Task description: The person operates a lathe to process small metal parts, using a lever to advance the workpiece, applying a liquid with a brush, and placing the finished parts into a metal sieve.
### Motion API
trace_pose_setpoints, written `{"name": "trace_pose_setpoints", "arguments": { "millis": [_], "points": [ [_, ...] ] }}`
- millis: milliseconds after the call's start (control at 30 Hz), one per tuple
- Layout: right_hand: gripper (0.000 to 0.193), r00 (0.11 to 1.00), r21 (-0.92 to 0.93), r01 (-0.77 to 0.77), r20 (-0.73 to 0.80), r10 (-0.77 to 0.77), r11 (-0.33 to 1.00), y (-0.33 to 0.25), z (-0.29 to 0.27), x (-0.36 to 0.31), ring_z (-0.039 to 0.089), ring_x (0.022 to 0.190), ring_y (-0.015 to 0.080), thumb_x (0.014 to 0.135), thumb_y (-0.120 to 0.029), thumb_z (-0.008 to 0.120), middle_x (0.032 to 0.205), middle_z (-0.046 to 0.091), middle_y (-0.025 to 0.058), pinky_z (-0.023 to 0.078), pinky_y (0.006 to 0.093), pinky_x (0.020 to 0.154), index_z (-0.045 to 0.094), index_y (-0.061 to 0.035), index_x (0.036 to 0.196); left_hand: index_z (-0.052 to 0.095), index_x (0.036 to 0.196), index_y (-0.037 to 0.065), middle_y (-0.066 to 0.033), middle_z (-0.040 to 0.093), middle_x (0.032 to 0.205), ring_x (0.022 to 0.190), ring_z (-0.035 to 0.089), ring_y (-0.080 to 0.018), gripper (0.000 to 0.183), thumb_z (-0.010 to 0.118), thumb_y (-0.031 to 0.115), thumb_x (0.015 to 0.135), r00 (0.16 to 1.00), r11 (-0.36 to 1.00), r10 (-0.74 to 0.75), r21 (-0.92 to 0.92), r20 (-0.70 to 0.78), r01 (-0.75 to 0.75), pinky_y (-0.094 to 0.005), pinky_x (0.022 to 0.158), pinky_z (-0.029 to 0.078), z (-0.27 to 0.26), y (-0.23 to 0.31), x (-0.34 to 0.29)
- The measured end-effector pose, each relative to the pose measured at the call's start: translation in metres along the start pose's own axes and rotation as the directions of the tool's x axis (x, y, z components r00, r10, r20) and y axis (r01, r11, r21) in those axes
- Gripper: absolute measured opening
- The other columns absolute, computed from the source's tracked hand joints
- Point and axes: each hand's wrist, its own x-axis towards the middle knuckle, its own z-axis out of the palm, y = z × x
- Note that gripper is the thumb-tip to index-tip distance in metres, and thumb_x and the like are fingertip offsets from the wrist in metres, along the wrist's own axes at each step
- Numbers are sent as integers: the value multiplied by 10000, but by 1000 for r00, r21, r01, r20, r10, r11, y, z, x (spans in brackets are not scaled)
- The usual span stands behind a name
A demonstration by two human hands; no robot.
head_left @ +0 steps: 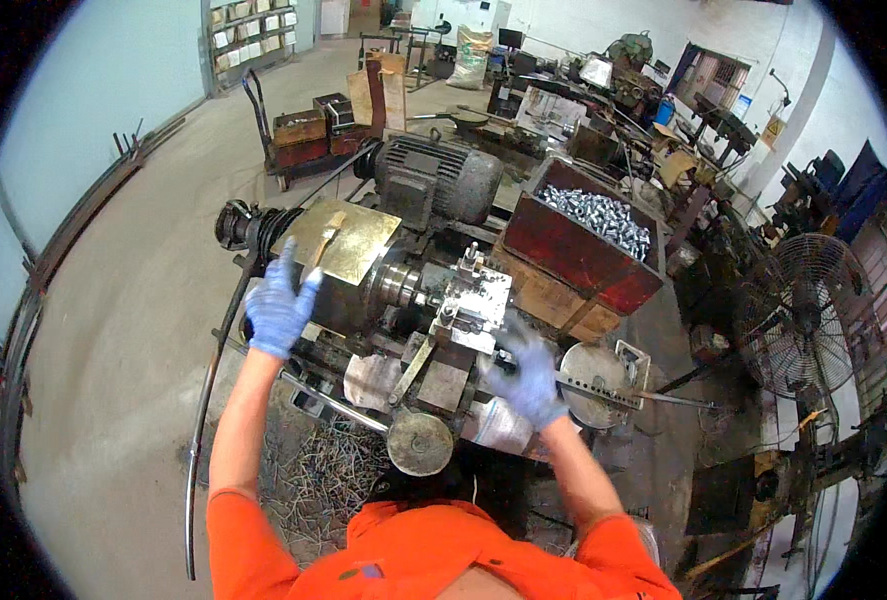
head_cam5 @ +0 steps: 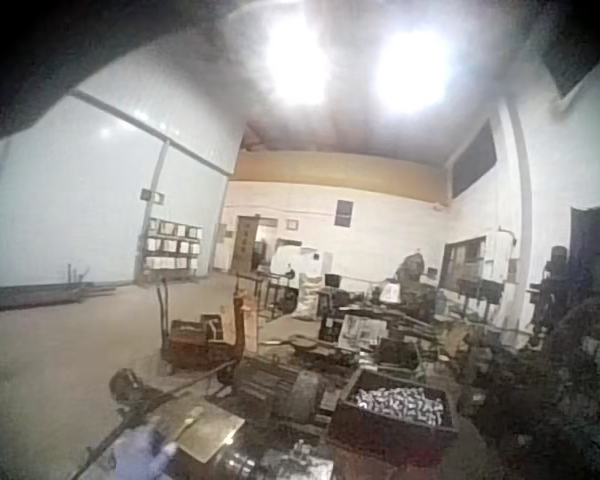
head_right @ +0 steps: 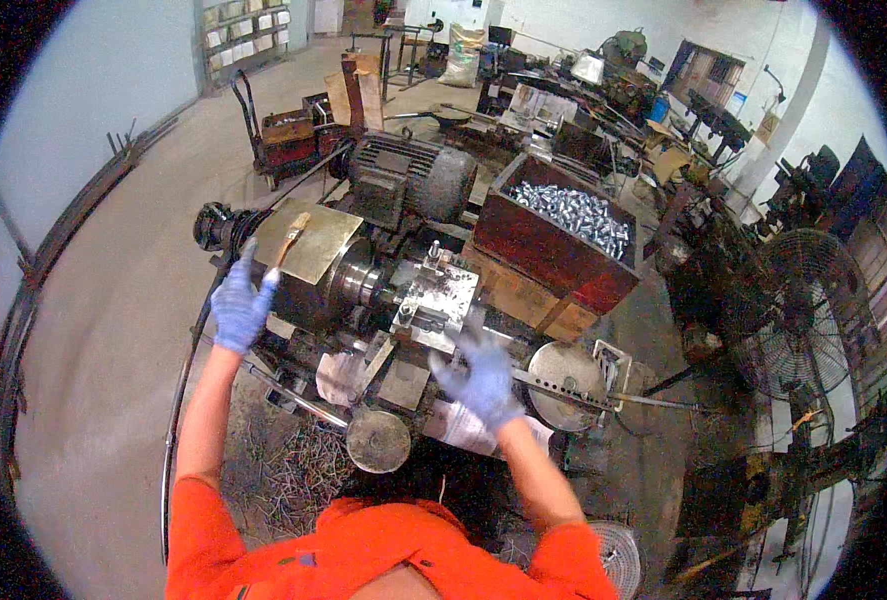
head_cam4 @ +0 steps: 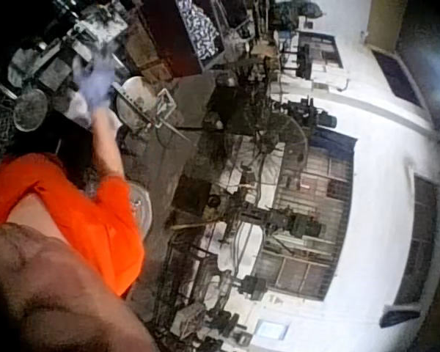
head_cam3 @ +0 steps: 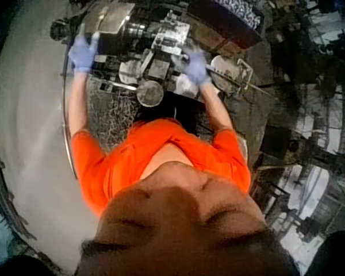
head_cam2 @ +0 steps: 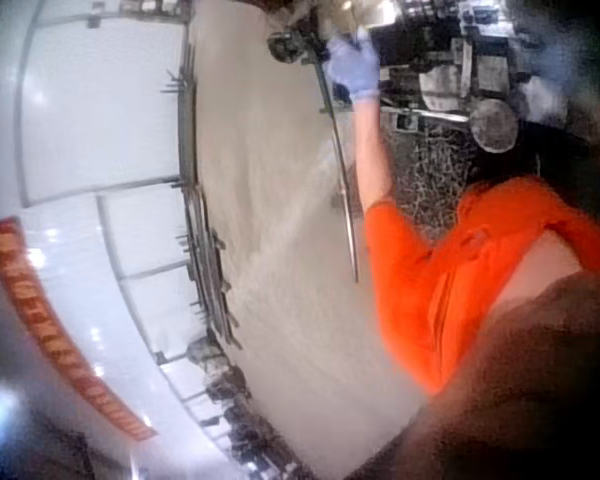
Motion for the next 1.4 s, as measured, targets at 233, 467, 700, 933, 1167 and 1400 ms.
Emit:
{"name": "trace_pose_setpoints", "arguments": {
  "millis": [233,467,700,933,1167,1400],
  "points": [
    [367,956,84,-294,42,291,952,27,-9,-114,585,961,315,702,-256,714,1015,615,165,467,370,842,636,-49,996,598,1082,26,-171,635,934,799,629,-308,288,507,222,891,986,957,161,-251,38,-147,-381,690,493,42,16,-11],
    [268,924,100,-373,-52,380,922,47,-34,-138,625,828,282,692,-152,714,898,647,142,487,337,762,645,-37,924,614,1060,75,-155,631,869,746,617,-313,256,526,230,877,943,871,302,-443,141,-213,-387,649,493,54,91,-54],
    [249,917,134,-385,-59,396,913,46,-30,-147,630,846,272,702,-165,709,879,657,141,483,334,775,658,-25,901,625,980,85,-137,610,737,694,607,-303,218,514,223,853,883,935,326,-254,337,-248,-402,617,482,80,82,-69],
    [237,910,125,-395,-81,406,910,41,-42,-154,634,832,261,708,-172,703,874,664,130,488,332,765,668,-43,904,628,986,48,-159,637,842,727,620,-321,209,546,199,869,960,847,275,-462,-46,-264,-394,650,497,25,63,-46],
    [284,849,-32,-512,-175,499,859,47,-71,-184,618,814,296,740,-312,669,867,654,121,491,372,740,674,-79,901,561,1193,139,-189,636,897,790,609,-346,352,475,317,901,953,987,143,-106,266,-118,-404,700,472,28,4,9],
    [428,617,-64,-779,-262,742,624,80,-92,-283,608,824,335,758,-465,608,871,646,159,484,408,740,672,-64,892,390,1336,38,-177,477,1293,1044,533,-271,577,403,447,928,955,988,94,-143,280,-55,-325,878,421,-2,-31,20]
  ]
}}
